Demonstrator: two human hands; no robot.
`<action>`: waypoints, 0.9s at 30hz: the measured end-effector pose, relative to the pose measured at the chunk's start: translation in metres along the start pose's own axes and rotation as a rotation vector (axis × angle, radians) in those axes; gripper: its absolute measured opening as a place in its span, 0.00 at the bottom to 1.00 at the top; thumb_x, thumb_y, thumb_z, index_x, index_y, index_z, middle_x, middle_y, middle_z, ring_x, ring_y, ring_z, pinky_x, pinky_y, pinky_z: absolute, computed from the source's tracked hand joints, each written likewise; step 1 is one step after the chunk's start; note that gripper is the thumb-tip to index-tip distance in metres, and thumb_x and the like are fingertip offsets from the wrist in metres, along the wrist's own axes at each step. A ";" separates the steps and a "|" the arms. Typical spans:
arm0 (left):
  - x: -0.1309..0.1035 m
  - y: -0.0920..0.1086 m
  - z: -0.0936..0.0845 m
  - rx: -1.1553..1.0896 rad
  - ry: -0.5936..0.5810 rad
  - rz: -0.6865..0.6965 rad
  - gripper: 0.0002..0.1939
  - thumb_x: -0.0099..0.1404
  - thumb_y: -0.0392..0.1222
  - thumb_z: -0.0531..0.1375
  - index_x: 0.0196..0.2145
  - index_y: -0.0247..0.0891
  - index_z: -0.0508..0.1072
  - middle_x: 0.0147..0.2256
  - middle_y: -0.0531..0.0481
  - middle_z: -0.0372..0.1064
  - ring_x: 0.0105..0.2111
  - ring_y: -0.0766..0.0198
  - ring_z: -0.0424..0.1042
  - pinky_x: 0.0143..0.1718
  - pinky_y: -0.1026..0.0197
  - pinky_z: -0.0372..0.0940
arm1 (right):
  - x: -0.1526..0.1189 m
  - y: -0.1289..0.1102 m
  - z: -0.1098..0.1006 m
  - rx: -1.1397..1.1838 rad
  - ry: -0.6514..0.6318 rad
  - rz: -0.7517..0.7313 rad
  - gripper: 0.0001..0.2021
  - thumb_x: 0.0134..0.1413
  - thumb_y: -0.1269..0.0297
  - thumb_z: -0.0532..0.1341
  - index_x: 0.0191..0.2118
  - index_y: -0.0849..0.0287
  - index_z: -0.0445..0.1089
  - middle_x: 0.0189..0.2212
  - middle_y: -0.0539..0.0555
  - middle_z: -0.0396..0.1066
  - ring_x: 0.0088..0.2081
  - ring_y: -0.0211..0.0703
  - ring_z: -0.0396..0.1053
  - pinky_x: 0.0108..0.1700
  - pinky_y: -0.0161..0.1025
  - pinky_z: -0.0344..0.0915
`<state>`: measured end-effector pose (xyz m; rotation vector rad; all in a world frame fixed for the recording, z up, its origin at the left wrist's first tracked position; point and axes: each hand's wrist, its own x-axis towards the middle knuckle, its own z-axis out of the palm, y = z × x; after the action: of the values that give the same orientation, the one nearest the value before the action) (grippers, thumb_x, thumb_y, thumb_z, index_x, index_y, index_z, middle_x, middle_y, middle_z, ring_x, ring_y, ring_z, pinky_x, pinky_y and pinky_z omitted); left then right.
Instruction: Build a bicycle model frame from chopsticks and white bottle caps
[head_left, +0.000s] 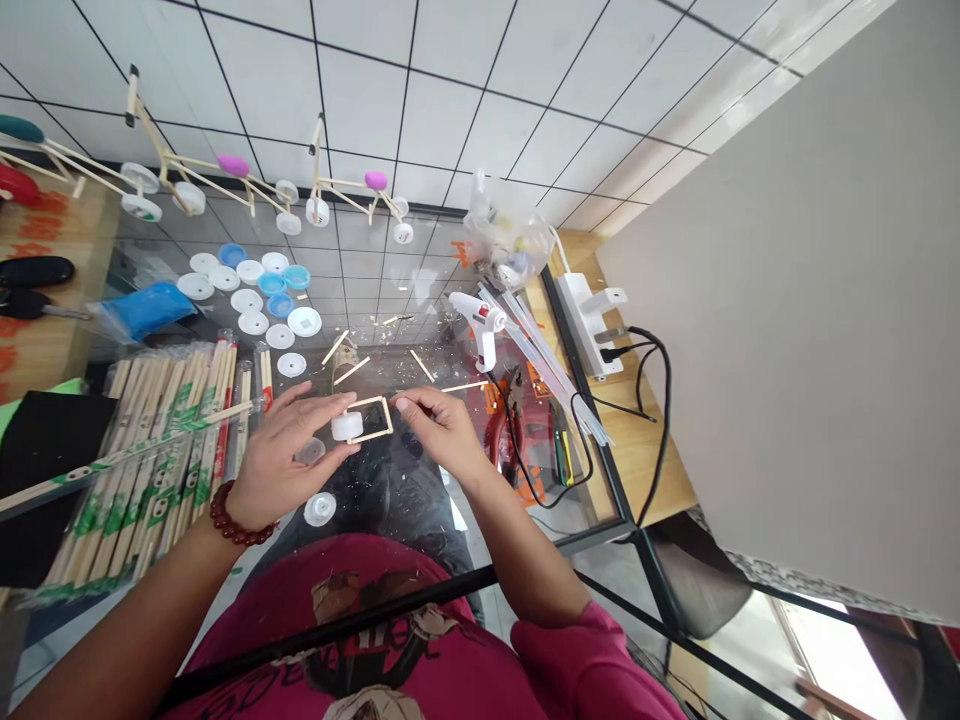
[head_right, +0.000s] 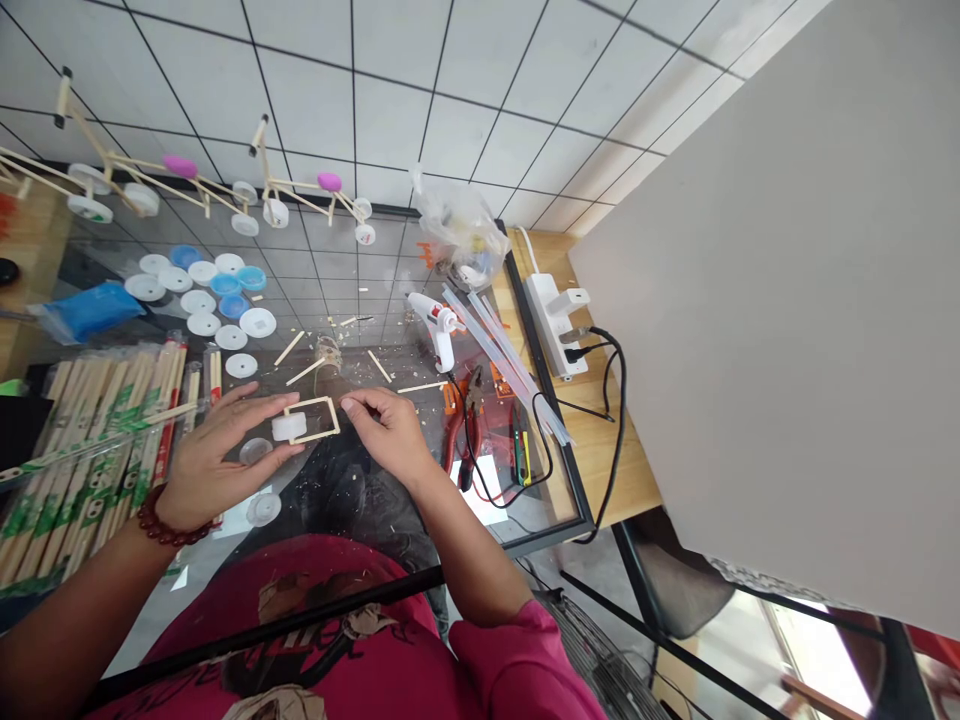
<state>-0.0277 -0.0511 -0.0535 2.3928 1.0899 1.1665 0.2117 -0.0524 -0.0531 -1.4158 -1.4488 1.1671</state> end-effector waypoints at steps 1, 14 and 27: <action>0.000 0.000 0.000 0.002 -0.001 -0.001 0.31 0.66 0.36 0.71 0.64 0.46 0.72 0.52 0.44 0.83 0.48 0.53 0.83 0.63 0.42 0.70 | 0.000 0.001 0.000 0.009 0.005 0.006 0.17 0.66 0.47 0.62 0.39 0.52 0.83 0.36 0.53 0.81 0.39 0.45 0.76 0.45 0.42 0.70; 0.005 0.027 -0.017 -0.552 0.113 -0.575 0.25 0.62 0.45 0.74 0.57 0.45 0.78 0.57 0.43 0.80 0.56 0.49 0.80 0.61 0.45 0.74 | -0.007 -0.003 -0.006 0.096 0.130 0.001 0.15 0.63 0.50 0.64 0.41 0.55 0.82 0.37 0.54 0.82 0.39 0.45 0.76 0.46 0.41 0.71; 0.025 0.038 -0.023 -1.348 0.231 -1.418 0.08 0.71 0.46 0.62 0.42 0.41 0.78 0.50 0.38 0.82 0.42 0.56 0.83 0.60 0.44 0.75 | -0.010 0.005 0.010 0.083 0.073 -0.090 0.14 0.64 0.53 0.63 0.39 0.55 0.83 0.38 0.56 0.83 0.38 0.45 0.77 0.46 0.43 0.72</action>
<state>-0.0163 -0.0611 -0.0050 0.2542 1.0629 0.9571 0.2040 -0.0633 -0.0603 -1.3097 -1.3832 1.0961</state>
